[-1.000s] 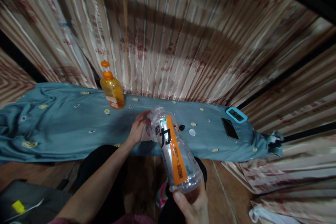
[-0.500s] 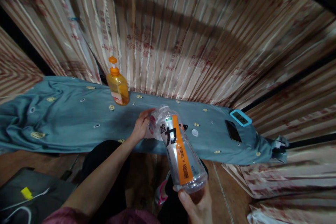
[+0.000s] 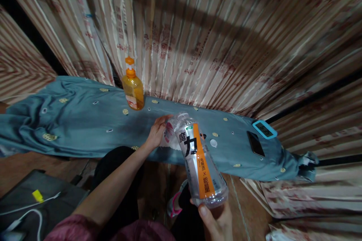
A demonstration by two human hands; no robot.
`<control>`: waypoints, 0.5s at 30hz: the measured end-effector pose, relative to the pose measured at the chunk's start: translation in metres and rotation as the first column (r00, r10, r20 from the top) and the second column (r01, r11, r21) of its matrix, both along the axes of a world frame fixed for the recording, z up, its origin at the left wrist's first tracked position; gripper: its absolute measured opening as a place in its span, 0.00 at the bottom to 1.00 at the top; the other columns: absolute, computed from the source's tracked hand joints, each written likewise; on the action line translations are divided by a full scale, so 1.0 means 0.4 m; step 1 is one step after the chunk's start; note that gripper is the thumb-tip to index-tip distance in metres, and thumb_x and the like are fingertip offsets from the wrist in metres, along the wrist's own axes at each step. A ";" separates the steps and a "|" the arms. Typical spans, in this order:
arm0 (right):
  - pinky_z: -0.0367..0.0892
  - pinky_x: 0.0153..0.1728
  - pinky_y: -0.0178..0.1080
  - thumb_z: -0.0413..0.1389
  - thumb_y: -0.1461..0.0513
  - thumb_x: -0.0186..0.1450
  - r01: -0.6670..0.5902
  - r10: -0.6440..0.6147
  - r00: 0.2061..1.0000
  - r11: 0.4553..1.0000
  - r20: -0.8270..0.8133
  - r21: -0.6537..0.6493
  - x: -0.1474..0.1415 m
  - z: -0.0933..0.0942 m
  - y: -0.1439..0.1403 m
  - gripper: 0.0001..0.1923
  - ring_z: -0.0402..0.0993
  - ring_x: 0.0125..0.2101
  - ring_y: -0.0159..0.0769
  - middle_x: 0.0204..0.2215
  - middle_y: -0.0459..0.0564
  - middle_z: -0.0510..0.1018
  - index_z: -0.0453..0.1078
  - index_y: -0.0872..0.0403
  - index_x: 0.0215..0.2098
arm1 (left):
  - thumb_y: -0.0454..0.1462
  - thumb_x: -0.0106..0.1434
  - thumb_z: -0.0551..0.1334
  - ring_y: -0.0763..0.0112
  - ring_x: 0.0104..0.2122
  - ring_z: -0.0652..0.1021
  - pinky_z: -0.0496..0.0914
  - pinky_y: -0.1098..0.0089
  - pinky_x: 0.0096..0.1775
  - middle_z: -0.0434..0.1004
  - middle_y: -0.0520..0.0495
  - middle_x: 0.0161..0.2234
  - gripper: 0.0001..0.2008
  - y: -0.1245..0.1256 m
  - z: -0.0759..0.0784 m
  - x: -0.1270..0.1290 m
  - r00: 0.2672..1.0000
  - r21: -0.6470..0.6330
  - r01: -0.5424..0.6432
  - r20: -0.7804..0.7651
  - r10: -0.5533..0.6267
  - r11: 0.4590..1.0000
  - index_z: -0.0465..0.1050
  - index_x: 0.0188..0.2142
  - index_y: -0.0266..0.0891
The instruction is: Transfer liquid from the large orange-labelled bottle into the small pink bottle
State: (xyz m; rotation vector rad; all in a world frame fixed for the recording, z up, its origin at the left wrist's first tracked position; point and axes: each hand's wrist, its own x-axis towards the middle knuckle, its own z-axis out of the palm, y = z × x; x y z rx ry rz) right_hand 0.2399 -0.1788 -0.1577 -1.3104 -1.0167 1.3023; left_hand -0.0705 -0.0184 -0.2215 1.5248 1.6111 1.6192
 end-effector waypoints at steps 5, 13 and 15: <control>0.90 0.49 0.59 0.86 0.41 0.59 0.026 -0.026 1.000 1.000 -0.010 -0.002 0.003 -0.009 0.003 0.31 0.96 0.37 0.62 0.31 0.54 0.96 0.89 0.49 0.50 | 0.41 0.74 0.65 0.46 0.66 0.87 0.80 0.44 0.74 0.93 0.41 0.63 0.24 0.002 -0.006 0.001 0.999 0.000 0.002 -0.049 -0.002 1.000 0.87 0.67 0.47; 0.88 0.45 0.50 0.85 0.38 0.62 0.021 -0.021 1.000 0.998 0.004 0.052 -0.003 -0.016 0.004 0.28 0.96 0.36 0.56 0.37 0.57 0.98 0.89 0.48 0.45 | 0.40 0.60 0.84 0.42 0.67 0.85 0.81 0.42 0.72 0.88 0.39 0.66 0.39 0.013 -0.032 0.023 0.998 -0.015 -0.035 -0.047 0.034 0.999 0.81 0.70 0.47; 0.88 0.43 0.46 0.86 0.38 0.60 0.036 -0.036 0.999 0.998 0.008 0.057 -0.013 -0.007 0.002 0.29 0.95 0.35 0.53 0.39 0.57 0.99 0.90 0.48 0.44 | 0.39 0.59 0.84 0.42 0.66 0.86 0.82 0.42 0.72 0.87 0.38 0.66 0.40 0.014 -0.038 0.026 0.998 0.003 -0.042 -0.049 0.042 0.999 0.80 0.70 0.46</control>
